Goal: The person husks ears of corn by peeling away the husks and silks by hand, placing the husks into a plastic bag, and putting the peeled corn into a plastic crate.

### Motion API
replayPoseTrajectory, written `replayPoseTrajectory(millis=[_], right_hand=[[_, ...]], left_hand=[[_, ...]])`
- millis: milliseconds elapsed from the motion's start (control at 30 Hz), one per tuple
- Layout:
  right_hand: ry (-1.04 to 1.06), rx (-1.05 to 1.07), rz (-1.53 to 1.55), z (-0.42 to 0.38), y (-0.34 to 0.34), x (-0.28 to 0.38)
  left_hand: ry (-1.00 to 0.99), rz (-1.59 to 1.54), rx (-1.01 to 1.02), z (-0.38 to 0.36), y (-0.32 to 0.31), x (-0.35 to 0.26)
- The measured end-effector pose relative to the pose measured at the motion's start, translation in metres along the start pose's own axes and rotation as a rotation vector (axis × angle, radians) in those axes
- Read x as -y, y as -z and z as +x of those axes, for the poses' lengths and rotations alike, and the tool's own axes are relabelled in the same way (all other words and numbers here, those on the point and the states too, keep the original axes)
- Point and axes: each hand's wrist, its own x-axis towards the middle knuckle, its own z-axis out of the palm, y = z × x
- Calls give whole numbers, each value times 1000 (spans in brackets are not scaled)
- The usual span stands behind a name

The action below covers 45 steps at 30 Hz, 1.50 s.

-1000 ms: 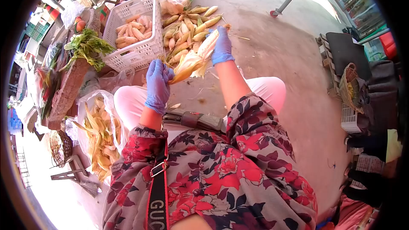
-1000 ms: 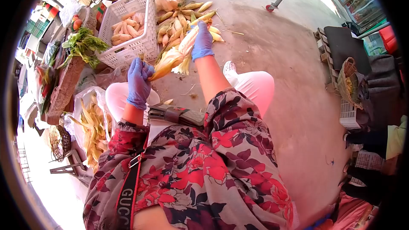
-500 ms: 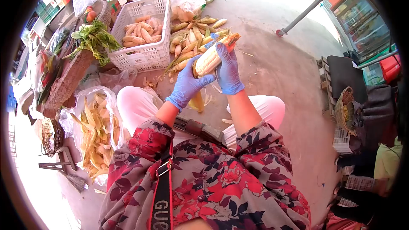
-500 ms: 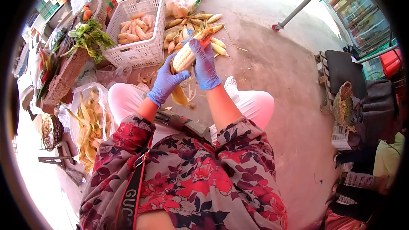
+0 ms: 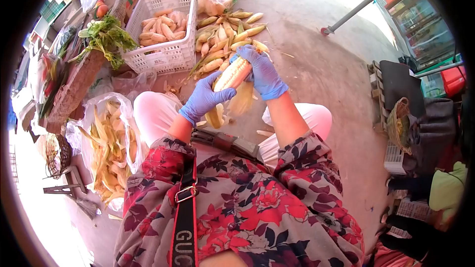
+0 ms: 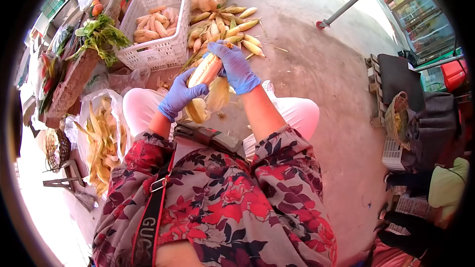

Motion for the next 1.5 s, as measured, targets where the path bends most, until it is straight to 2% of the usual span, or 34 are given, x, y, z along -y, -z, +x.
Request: replayPoseTrajectory(millis=[133,333,533,567,633,667,700,767,800,900,1000,1100,1133,1233,1267,1333,1367,1400,1433,1467,1500], right_hand=[[-132,8,351,12,-2,-21],[-109,-53,247,22,-24,-32],[-108,-88,245,33,-32,-55],[-119,-91,239,35,-30,-59],[-94,-82,12,23,-40,-41],[-82,-80,-101,18,-40,-33],[-81,36,-283,18,-34,-28],[-78,271,-652,23,-21,-13],[-132,354,-765,29,-15,-13],[-17,313,-804,31,-8,-23],[179,180,-864,37,8,-51],[271,-18,-1101,29,15,-68],[303,-113,-1332,28,15,-73],[429,-183,-1609,22,14,-82],[479,-105,-1695,20,15,-82],[578,67,-1855,19,17,-83],[603,-10,-1787,24,16,-81],[626,-84,-1716,31,15,-80],[646,-157,-1644,39,10,-77],[720,-324,-1533,54,6,-66],[610,-336,-1144,68,3,-51]], left_hand=[[-90,-261,2,-3,-4,24],[-134,-463,-139,-16,-11,45],[-186,-537,-345,-24,-20,59],[-159,-456,-343,-26,-18,59],[-113,-287,-328,-26,-3,53],[-65,-84,-312,-25,9,46],[-102,22,-291,-21,21,49],[-47,272,-230,-23,36,35],[-55,271,-204,-23,37,34],[-4,622,-253,-20,35,31],[11,628,-366,-16,21,40],[111,630,-372,-19,3,46],[191,705,-368,-16,-1,57],[237,717,-338,-18,0,65],[252,688,-331,-16,2,74],[459,500,-274,-11,8,78],[551,405,-253,-8,11,79],[429,289,-395,-6,8,86],[368,205,-418,-4,10,87],[309,115,-452,-5,13,88],[254,31,-488,-10,17,91]])
